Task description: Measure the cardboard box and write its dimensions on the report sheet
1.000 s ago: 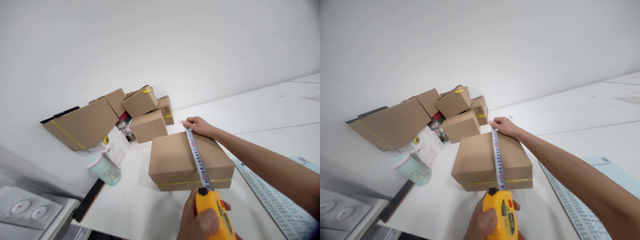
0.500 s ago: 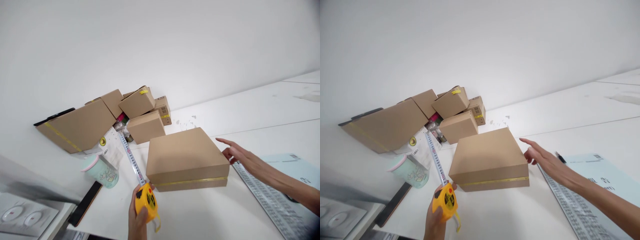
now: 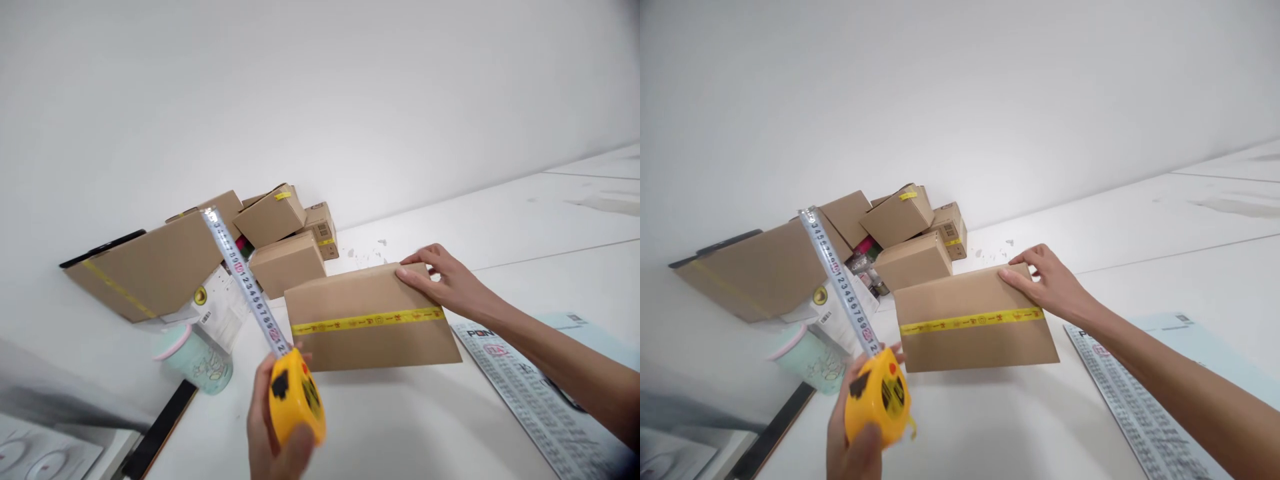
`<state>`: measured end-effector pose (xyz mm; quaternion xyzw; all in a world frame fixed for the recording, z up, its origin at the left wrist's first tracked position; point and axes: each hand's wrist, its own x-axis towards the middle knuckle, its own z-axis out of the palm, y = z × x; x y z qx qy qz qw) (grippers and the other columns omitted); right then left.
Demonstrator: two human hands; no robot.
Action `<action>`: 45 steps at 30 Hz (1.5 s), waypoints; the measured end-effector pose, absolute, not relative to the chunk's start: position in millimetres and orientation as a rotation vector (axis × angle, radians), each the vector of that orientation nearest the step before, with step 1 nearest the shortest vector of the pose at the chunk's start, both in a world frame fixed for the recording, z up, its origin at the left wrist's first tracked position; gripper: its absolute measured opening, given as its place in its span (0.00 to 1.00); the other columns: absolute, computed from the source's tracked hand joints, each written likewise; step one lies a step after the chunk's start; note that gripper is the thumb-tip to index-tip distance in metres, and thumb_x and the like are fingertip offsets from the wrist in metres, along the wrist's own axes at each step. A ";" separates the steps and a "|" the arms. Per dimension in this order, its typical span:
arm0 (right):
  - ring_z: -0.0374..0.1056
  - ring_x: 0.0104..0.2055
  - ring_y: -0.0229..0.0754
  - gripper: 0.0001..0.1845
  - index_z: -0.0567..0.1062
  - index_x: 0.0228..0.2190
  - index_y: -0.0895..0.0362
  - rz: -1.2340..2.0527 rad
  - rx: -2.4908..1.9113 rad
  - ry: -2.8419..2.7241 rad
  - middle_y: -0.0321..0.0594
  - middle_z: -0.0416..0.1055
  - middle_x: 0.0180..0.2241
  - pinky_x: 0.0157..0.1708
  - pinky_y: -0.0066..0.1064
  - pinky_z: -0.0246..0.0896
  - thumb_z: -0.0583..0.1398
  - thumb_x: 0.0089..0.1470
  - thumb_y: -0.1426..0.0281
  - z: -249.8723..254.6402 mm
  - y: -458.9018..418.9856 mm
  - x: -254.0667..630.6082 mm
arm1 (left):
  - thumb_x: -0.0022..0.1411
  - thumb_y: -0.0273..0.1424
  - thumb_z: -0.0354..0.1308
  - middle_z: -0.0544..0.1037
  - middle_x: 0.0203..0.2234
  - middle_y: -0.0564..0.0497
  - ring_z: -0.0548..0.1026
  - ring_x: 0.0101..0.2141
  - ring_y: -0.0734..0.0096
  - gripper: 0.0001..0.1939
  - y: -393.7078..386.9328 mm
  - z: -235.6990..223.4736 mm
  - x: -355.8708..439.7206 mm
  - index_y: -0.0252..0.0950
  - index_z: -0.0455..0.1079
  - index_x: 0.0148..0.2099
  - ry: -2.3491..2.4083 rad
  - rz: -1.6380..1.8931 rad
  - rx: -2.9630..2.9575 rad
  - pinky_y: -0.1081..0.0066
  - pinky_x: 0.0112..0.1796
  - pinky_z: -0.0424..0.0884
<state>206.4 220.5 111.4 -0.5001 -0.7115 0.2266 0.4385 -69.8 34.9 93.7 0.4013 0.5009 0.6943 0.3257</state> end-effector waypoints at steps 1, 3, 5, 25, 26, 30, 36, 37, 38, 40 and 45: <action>0.66 0.55 0.56 0.23 0.79 0.38 0.48 0.534 -1.200 -1.776 0.45 0.69 0.54 0.47 0.45 0.68 0.60 0.55 0.44 111.4 224.1 204.4 | 0.42 0.49 0.74 0.80 0.45 0.41 0.78 0.44 0.47 0.38 30.2 89.3 -61.4 0.39 0.73 0.53 1.291 1.725 1.010 0.64 0.38 0.76; 0.65 0.58 0.57 0.22 0.78 0.37 0.49 0.555 -1.143 -1.791 0.44 0.69 0.56 0.49 0.46 0.67 0.59 0.56 0.45 113.5 229.9 201.9 | 0.49 0.53 0.69 0.81 0.39 0.41 0.78 0.37 0.54 0.31 23.8 76.6 -43.2 0.38 0.75 0.49 1.229 1.479 0.873 0.65 0.34 0.74; 0.69 0.52 0.55 0.21 0.77 0.38 0.50 0.673 -1.108 -1.813 0.43 0.74 0.51 0.45 0.45 0.68 0.58 0.58 0.46 118.6 234.5 200.7 | 0.56 0.51 0.66 0.80 0.36 0.43 0.77 0.34 0.61 0.25 22.9 59.8 -26.4 0.37 0.76 0.45 1.178 1.277 0.740 0.68 0.34 0.71; 0.67 0.44 0.50 0.28 0.65 0.64 0.37 0.085 -0.942 -2.312 0.44 0.71 0.44 0.40 0.41 0.65 0.45 0.68 0.67 130.4 267.7 190.4 | 0.40 0.49 0.76 0.78 0.33 0.46 0.73 0.32 0.65 0.32 43.2 -28.6 8.6 0.38 0.73 0.43 1.041 1.205 0.768 0.70 0.30 0.67; 0.67 0.44 0.50 0.29 0.66 0.64 0.36 0.043 -0.959 -2.333 0.44 0.71 0.45 0.39 0.40 0.64 0.45 0.67 0.69 131.3 267.5 189.3 | 0.36 0.49 0.77 0.78 0.33 0.47 0.73 0.31 0.65 0.34 44.2 -31.8 8.7 0.38 0.73 0.43 1.022 1.191 0.780 0.70 0.30 0.68; 0.67 0.41 0.48 0.30 0.71 0.60 0.35 -0.078 -1.015 -2.377 0.44 0.70 0.45 0.36 0.37 0.61 0.48 0.64 0.73 134.3 265.6 185.1 | 0.24 0.50 0.79 0.77 0.35 0.47 0.70 0.30 0.67 0.44 43.7 -34.1 9.2 0.39 0.71 0.45 0.948 1.165 0.849 0.70 0.30 0.66; 0.67 0.41 0.49 0.30 0.73 0.58 0.36 -0.067 -1.037 -2.369 0.44 0.70 0.45 0.36 0.38 0.62 0.49 0.63 0.75 134.5 265.3 184.3 | 0.25 0.53 0.77 0.76 0.37 0.46 0.69 0.31 0.68 0.46 39.5 -23.2 20.5 0.39 0.70 0.47 0.988 1.235 0.828 0.70 0.30 0.65; 0.67 0.41 0.49 0.30 0.73 0.58 0.36 -0.063 -1.029 -2.363 0.44 0.71 0.45 0.36 0.38 0.62 0.49 0.63 0.74 134.3 265.6 184.5 | 0.25 0.52 0.77 0.75 0.37 0.46 0.69 0.31 0.66 0.45 39.6 -22.3 22.3 0.39 0.70 0.47 0.991 1.236 0.815 0.70 0.31 0.65; 0.67 0.41 0.48 0.30 0.74 0.58 0.36 -0.062 -1.017 -2.358 0.44 0.71 0.44 0.36 0.38 0.62 0.49 0.63 0.74 134.1 266.0 184.7 | 0.26 0.50 0.77 0.75 0.38 0.46 0.70 0.32 0.65 0.45 39.8 -21.4 23.7 0.39 0.71 0.47 0.990 1.232 0.803 0.69 0.31 0.66; 0.67 0.40 0.48 0.29 0.74 0.58 0.36 -0.066 -0.994 -2.351 0.44 0.71 0.44 0.36 0.38 0.62 0.49 0.63 0.74 133.5 266.9 184.9 | 0.26 0.47 0.78 0.75 0.39 0.45 0.71 0.34 0.62 0.43 39.8 -18.7 25.0 0.39 0.71 0.47 1.005 1.214 0.773 0.68 0.33 0.67; 0.67 0.41 0.49 0.29 0.74 0.58 0.35 -0.044 -0.991 -2.346 0.44 0.71 0.44 0.37 0.39 0.63 0.49 0.63 0.72 131.3 268.6 185.5 | 0.30 0.43 0.78 0.75 0.42 0.44 0.72 0.37 0.58 0.43 34.9 -6.0 25.1 0.40 0.70 0.50 1.064 1.190 0.718 0.66 0.36 0.68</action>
